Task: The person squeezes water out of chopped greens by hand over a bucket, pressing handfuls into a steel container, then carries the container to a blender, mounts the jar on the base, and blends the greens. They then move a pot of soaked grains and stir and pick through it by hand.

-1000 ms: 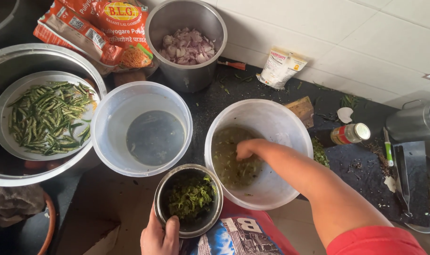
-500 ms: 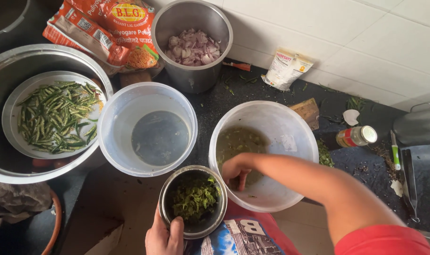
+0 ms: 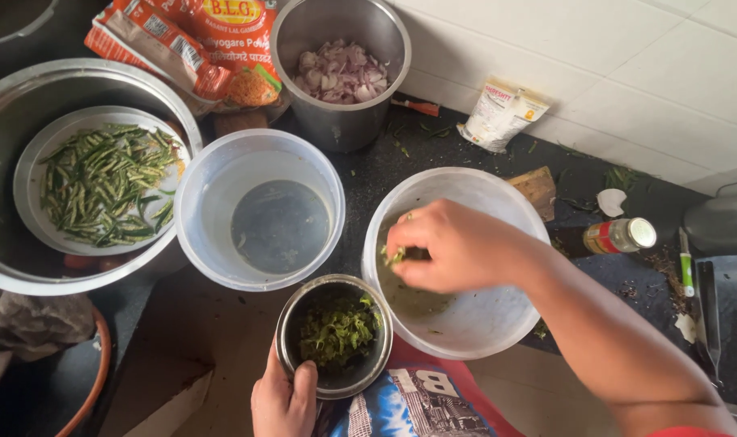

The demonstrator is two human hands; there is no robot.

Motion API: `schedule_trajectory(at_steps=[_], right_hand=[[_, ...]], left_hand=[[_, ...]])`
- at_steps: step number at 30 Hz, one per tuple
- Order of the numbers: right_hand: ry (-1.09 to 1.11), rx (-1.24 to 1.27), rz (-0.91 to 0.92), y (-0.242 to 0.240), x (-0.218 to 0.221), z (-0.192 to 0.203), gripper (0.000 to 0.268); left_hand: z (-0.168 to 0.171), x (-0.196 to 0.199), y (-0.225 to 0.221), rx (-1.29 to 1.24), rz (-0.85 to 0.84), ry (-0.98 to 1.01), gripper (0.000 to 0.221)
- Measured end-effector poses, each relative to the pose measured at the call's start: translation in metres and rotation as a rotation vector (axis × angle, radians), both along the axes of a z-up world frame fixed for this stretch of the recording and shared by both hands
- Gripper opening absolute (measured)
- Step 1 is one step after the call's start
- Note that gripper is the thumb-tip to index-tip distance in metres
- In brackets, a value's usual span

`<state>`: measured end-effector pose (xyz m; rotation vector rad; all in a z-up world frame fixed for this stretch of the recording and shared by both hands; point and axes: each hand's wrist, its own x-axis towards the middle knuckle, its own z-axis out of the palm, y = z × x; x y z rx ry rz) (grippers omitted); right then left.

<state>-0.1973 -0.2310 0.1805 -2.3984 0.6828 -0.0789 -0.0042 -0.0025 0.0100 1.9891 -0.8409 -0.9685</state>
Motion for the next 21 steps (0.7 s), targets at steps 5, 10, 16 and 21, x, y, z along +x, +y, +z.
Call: schedule_trajectory(at_steps=[5,10,16,21], right_hand=[[-0.289,0.162,-0.031,0.065,0.026,-0.004,0.014],[-0.428,-0.182,0.256,0.080,0.034,-0.062,0.036],[-0.236,0.015,0.018,0.033,0.019,-0.019,0.023],[0.255,0.060,-0.018,-0.036,0.000,-0.054,0.023]], left_hand=[[-0.001,-0.002,0.004,-0.060,0.006,-0.005,0.065],[-0.005,-0.002,0.007,-0.100,-0.011,-0.005,0.065],[0.013,-0.004,0.002,-0.103,-0.014,-0.002,0.066],[0.017,-0.005,0.002,-0.064,-0.009,-0.009,0.064]])
